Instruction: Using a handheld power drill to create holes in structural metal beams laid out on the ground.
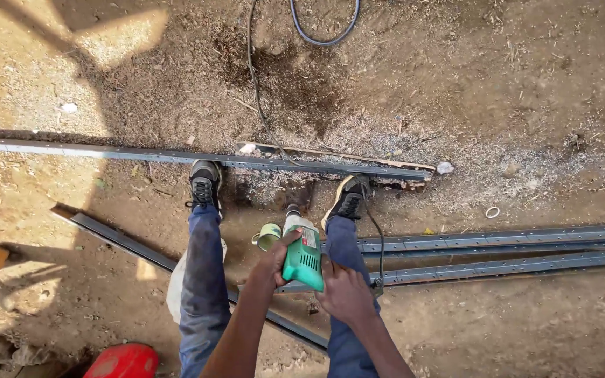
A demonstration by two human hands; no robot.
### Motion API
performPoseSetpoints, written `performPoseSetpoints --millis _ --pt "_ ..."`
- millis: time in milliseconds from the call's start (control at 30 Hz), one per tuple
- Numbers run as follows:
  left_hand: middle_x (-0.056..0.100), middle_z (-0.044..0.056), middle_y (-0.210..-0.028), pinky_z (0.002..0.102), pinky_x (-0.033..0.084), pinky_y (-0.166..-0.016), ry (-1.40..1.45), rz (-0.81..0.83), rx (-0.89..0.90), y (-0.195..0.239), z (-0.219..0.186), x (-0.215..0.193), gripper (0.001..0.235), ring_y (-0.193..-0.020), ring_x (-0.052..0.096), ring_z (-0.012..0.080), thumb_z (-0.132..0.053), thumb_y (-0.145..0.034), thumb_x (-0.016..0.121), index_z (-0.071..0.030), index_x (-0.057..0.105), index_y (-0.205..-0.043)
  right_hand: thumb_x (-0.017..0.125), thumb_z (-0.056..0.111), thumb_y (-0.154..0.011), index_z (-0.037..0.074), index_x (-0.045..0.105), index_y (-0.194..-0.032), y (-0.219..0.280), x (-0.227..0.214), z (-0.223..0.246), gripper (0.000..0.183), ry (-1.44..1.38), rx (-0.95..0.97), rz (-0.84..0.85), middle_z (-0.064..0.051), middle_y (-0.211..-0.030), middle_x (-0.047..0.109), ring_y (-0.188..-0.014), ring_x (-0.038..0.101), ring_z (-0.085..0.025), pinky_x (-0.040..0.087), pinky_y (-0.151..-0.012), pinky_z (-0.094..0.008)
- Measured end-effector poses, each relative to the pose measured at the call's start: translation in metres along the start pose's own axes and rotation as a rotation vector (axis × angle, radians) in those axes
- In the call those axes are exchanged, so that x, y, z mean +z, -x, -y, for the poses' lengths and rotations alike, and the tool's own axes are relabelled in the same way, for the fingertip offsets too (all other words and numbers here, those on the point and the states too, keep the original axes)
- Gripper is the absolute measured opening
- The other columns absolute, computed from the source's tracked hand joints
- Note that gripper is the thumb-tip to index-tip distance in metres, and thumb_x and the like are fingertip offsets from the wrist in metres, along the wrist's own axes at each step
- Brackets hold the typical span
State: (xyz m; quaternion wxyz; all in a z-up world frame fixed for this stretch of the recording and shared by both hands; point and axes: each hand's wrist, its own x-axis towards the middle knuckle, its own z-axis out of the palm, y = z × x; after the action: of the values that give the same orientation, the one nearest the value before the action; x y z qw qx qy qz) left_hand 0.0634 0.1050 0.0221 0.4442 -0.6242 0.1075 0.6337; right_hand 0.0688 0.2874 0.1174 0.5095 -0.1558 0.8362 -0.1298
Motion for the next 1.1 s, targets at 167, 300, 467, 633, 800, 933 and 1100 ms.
performPoseSetpoints --millis 167,300,467,633,800,933,1100 --pt "0.076 0.020 -0.104 0.054 0.060 -0.080 0.027 0.022 0.064 -0.026 0.012 0.020 0.052 -0.084 0.072 0.0365 -0.040 -0.083 0.075 -0.004 0.068 -0.121 0.086 0.043 -0.083 0.001 0.043 -0.147 0.003 -0.006 -0.028 0.088 0.032 -0.047 -0.043 -0.025 -0.116 0.066 -0.098 0.065 -0.054 0.054 -0.073 -0.064" --pt "0.073 0.020 -0.103 0.054 0.059 -0.084 0.037 -0.100 0.235 -0.030 0.008 0.043 0.058 -0.092 0.072 0.0369 -0.034 -0.081 0.083 -0.001 0.063 -0.124 0.077 0.036 -0.084 -0.002 0.046 -0.145 -0.012 -0.010 -0.039 0.079 -0.025 -0.061 -0.149 -0.025 -0.110 0.069 -0.090 0.071 -0.052 0.059 -0.070 -0.064" --pt "0.059 0.021 -0.132 0.058 0.049 -0.100 -0.050 -0.194 0.342 -0.004 -0.002 0.066 0.107 -0.123 0.060 0.0408 -0.038 -0.075 0.093 -0.004 0.031 -0.155 0.074 0.041 -0.083 -0.002 0.051 -0.142 -0.030 -0.013 -0.027 0.077 -0.114 0.012 -0.213 -0.025 -0.105 0.072 -0.089 0.074 -0.051 0.063 -0.074 -0.064" --pt "0.048 0.022 -0.145 0.061 0.043 -0.111 -0.172 -0.208 0.369 -0.019 -0.021 0.062 0.105 -0.135 0.049 0.0427 -0.041 -0.082 0.088 -0.007 0.024 -0.159 0.082 0.032 -0.081 -0.003 0.054 -0.140 -0.049 -0.002 -0.019 0.074 -0.129 0.064 -0.231 -0.027 -0.111 0.071 -0.092 0.073 -0.052 0.063 -0.074 -0.065" --pt "0.044 0.026 -0.148 0.062 0.043 -0.107 -0.204 -0.184 0.381 -0.017 -0.032 0.055 0.105 -0.136 0.045 0.0470 -0.040 -0.083 0.085 -0.005 0.024 -0.160 0.078 0.033 -0.080 0.002 0.052 -0.145 -0.064 0.014 -0.015 0.076 -0.142 0.127 -0.261 -0.025 -0.114 0.071 -0.095 0.073 -0.052 0.063 -0.075 -0.065" --pt "0.044 0.024 -0.150 0.063 0.044 -0.108 -0.259 -0.204 0.357 -0.010 -0.044 0.050 0.109 -0.136 0.046 0.0472 -0.043 -0.080 0.087 -0.007 0.022 -0.161 0.077 0.031 -0.080 0.004 0.052 -0.145 -0.068 0.022 -0.010 0.074 -0.143 0.143 -0.258 -0.024 -0.116 0.070 -0.096 0.072 -0.051 0.064 -0.076 -0.064" --pt "0.042 0.025 -0.152 0.063 0.041 -0.112 -0.284 -0.227 0.336 0.018 -0.049 0.062 0.107 -0.139 0.043 0.0464 -0.046 -0.079 0.085 -0.009 0.027 -0.160 0.081 0.031 -0.077 0.004 0.053 -0.144 -0.070 0.029 -0.016 0.078 -0.112 0.143 -0.253 -0.024 -0.116 0.071 -0.097 0.073 -0.050 0.064 -0.076 -0.062"
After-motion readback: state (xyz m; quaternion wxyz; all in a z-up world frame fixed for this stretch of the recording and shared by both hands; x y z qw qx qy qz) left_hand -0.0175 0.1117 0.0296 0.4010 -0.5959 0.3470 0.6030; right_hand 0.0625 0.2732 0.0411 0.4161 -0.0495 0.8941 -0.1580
